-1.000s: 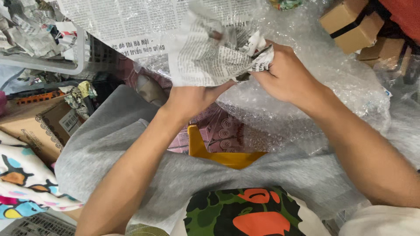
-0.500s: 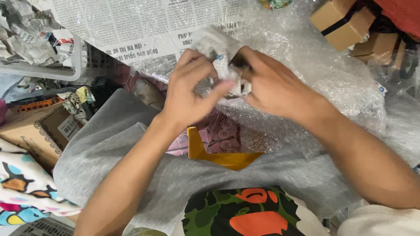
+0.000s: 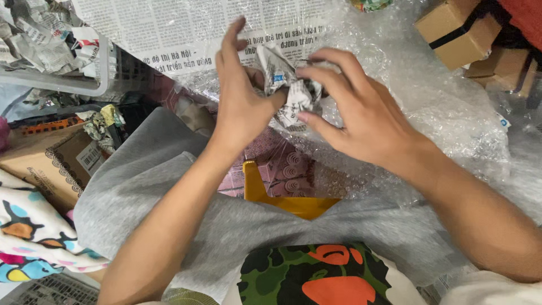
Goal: The person wraps small white ceramic bowls with newspaper and bubble wrap. They place each bowl on a sheet of newspaper, fold the paper around it, and then wrap the bundle with bubble wrap before setting it aside.
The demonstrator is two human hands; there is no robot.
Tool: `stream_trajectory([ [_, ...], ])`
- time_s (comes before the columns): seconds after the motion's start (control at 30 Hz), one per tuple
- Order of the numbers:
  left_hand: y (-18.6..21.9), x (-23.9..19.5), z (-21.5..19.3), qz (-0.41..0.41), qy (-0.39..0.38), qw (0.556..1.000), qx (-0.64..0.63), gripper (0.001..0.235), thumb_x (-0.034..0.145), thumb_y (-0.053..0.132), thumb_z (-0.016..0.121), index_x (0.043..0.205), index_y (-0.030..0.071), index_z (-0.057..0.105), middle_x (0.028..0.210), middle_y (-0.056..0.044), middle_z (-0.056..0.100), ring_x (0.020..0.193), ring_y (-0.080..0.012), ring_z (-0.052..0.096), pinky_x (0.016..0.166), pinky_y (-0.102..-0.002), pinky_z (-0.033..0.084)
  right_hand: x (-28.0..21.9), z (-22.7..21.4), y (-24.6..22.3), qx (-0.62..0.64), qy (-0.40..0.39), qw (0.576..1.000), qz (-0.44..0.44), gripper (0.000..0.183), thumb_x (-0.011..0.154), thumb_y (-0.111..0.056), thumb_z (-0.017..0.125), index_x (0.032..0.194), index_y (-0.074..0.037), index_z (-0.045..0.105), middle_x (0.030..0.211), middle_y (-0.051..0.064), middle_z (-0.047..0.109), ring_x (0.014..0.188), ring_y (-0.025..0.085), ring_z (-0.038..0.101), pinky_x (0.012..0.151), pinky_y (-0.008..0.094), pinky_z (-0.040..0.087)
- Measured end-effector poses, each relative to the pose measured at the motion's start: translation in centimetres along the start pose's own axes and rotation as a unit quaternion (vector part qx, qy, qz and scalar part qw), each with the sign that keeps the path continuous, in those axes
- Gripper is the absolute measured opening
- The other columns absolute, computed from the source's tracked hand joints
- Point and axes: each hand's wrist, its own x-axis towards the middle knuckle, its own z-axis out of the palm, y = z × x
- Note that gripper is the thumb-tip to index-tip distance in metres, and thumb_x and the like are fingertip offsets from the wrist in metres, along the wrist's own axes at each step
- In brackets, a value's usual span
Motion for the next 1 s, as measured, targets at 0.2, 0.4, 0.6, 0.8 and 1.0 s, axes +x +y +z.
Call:
stream_trajectory([
  [0.2, 0.0, -0.7, 0.8, -0.033, -0.008, 0.999, 0.038, 0.034, 0.078, -0.005, 0.076, 0.111, -0.002, 0.070, 0.101, -0.013, 0.074, 0.090, -0.0207, 0.072, 0.082, -0.032, 0.056, 0.8, 1.7, 0.2, 0.180, 0.028, 0.978, 0.099, 0.071, 0.096, -0.016, 0.075, 0.156, -0.006, 0.037, 0.155, 0.018, 0.042, 0.124, 0.029, 0.063, 0.080, 0.030, 0.065],
  [0.4, 0.2, -2.5, 1.3, 0.124, 0.051, 0.990, 0.053, 0.043, 0.077, -0.014, 0.067, 0.118, 0.001, 0.069, 0.121, -0.012, 0.069, 0.113, -0.0273, 0.069, 0.098, -0.036, 0.056, 0.2, 2.0, 0.5, 0.121, 0.043, 0.991, 0.041, 0.061, 0.095, -0.006, 0.076, 0.151, -0.017, 0.053, 0.154, 0.016, 0.044, 0.126, 0.029, 0.065, 0.086, 0.030, 0.064],
  [0.6, 0.2, -2.1, 0.9, 0.176, 0.025, 0.977, 0.115, 0.029, 0.080, -0.012, 0.070, 0.105, 0.003, 0.071, 0.125, -0.010, 0.071, 0.117, -0.0283, 0.065, 0.102, -0.039, 0.054, 0.0, 2.7, 1.1, 0.097, 0.062, 0.993, 0.018, 0.023, 0.097, -0.009, 0.077, 0.120, -0.012, 0.073, 0.150, 0.014, 0.052, 0.114, 0.026, 0.074, 0.090, 0.031, 0.065],
  [0.8, 0.6, -1.6, -0.2, 0.208, -0.048, 0.967, 0.140, 0.028, 0.078, -0.004, 0.070, 0.105, -0.001, 0.074, 0.139, -0.016, 0.064, 0.112, -0.0311, 0.061, 0.100, -0.040, 0.054, 0.0, 2.8, 1.8, 0.092, 0.045, 0.994, 0.038, 0.034, 0.093, -0.013, 0.079, 0.124, 0.000, 0.073, 0.154, 0.021, 0.048, 0.109, 0.029, 0.073, 0.089, 0.035, 0.063],
  [1.0, 1.3, -1.1, -0.3, 0.145, -0.048, 0.981, 0.118, 0.028, 0.091, 0.008, 0.079, 0.117, 0.002, 0.068, 0.127, -0.011, 0.070, 0.106, -0.0280, 0.063, 0.093, -0.039, 0.054, 0.4, 2.4, 1.0, 0.121, 0.033, 0.988, 0.094, 0.029, 0.090, -0.013, 0.076, 0.113, 0.000, 0.066, 0.142, 0.019, 0.047, 0.107, 0.028, 0.071, 0.074, 0.031, 0.061],
])
